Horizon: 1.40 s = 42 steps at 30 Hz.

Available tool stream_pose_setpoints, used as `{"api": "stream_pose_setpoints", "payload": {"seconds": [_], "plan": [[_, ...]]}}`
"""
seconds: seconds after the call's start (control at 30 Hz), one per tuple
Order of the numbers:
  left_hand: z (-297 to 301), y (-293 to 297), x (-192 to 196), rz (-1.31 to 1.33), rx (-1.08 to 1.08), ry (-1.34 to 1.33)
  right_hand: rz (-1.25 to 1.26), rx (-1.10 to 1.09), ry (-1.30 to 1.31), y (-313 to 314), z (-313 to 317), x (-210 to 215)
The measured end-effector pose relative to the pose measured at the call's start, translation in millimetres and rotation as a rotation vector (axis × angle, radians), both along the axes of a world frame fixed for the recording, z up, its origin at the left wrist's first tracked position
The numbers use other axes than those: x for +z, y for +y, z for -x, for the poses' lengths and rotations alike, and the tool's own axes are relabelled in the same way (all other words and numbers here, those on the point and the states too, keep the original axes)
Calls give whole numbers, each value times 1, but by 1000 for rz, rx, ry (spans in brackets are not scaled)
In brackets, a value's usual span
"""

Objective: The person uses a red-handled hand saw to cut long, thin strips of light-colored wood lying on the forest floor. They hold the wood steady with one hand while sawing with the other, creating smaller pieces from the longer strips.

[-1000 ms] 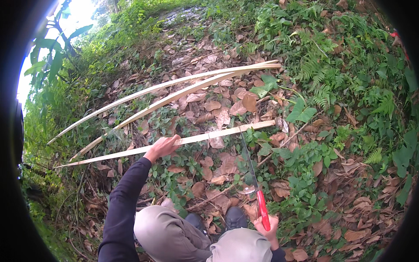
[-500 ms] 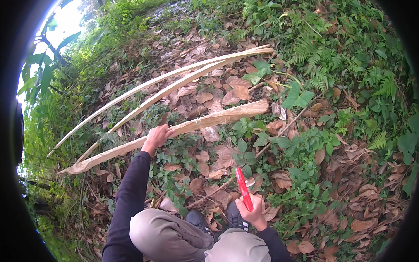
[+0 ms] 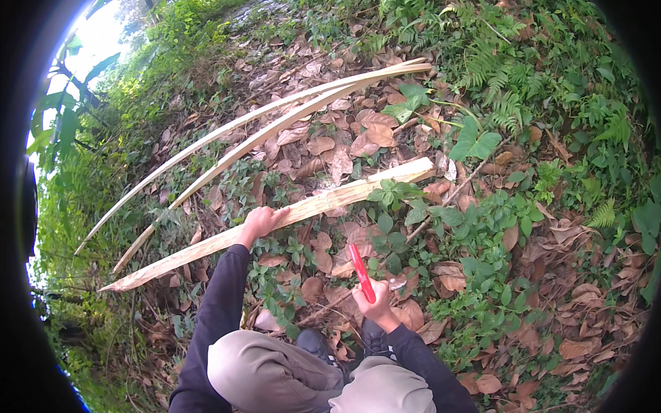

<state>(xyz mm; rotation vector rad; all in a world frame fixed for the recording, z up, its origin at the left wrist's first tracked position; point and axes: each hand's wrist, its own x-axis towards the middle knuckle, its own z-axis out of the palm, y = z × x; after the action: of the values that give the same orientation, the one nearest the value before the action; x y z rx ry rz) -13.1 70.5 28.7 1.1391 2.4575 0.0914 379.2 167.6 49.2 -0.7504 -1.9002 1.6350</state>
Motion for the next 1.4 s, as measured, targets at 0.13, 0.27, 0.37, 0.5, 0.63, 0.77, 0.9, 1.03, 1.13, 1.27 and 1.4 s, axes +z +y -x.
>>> {"api": "stream_pose_setpoints", "payload": {"seconds": [0.13,0.27,0.37,0.5,0.63,0.77,0.9,1.03,1.13,1.27,1.4], "plan": [[4,-1,-6,22,12,-3,-39,0,50,-3,17,1],[8,4,-5,36,81,-97,-39,36,13,3,28,2],[6,9,2,60,103,-135,-89,39,10,13,39,0],[5,7,2,36,108,-134,-96,30,29,12,44,-1],[6,9,3,73,95,-147,-71,57,15,14,46,-4],[7,4,-2,-6,86,-114,-86,68,-3,18,54,-5],[8,4,-5,-12,79,-129,-103,76,9,21,55,-7],[10,7,-2,32,104,-176,-89,86,-4,23,65,0],[9,9,0,55,93,-160,-80,104,-15,26,68,-3],[10,8,-6,53,97,-146,-14,30,-70,22,59,-12],[13,10,-10,26,112,-130,-30,48,-73,8,26,-3]]}}
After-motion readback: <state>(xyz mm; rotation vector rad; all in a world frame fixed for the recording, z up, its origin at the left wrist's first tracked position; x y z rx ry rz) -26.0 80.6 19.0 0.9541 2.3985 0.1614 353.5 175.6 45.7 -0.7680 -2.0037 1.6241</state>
